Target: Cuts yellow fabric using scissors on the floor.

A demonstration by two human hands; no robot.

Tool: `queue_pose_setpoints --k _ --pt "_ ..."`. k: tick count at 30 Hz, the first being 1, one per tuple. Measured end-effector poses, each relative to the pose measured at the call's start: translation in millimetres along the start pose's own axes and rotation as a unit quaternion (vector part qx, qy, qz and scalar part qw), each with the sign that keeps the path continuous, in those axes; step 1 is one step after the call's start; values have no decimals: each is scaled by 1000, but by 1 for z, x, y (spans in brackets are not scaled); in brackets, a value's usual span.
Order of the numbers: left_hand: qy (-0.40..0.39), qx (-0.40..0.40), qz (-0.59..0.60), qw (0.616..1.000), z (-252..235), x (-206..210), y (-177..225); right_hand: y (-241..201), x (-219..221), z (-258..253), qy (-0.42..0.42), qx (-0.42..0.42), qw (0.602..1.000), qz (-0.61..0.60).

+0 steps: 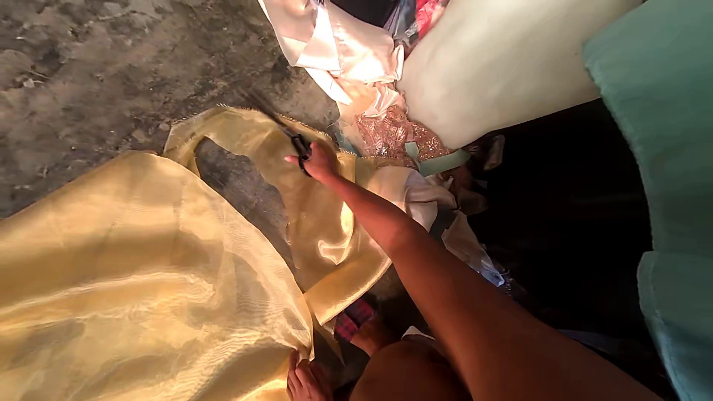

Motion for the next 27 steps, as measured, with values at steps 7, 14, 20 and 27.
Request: queue_pose_setpoints --k 7,14,20,27 --pt "6 21 -12 1000 -8 -1 -11 99 -70 -5 119 187 975 7" --pt "83 74 -45 993 -70 -13 -1 92 -66 24 88 92 992 -12" --pt "8 -67 -13 998 -185 -28 46 47 -46 71 24 32 998 -49" --pt "-19 -206 15 978 -233 -24 59 47 -9 111 -90 -2 995 -38"
Point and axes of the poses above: each hand's wrist, its own z-axis away from the middle knuckle, its own x-axis out of the palm, y = z × x, the point moved 3 cm from there along -z, towards the middle knuckle
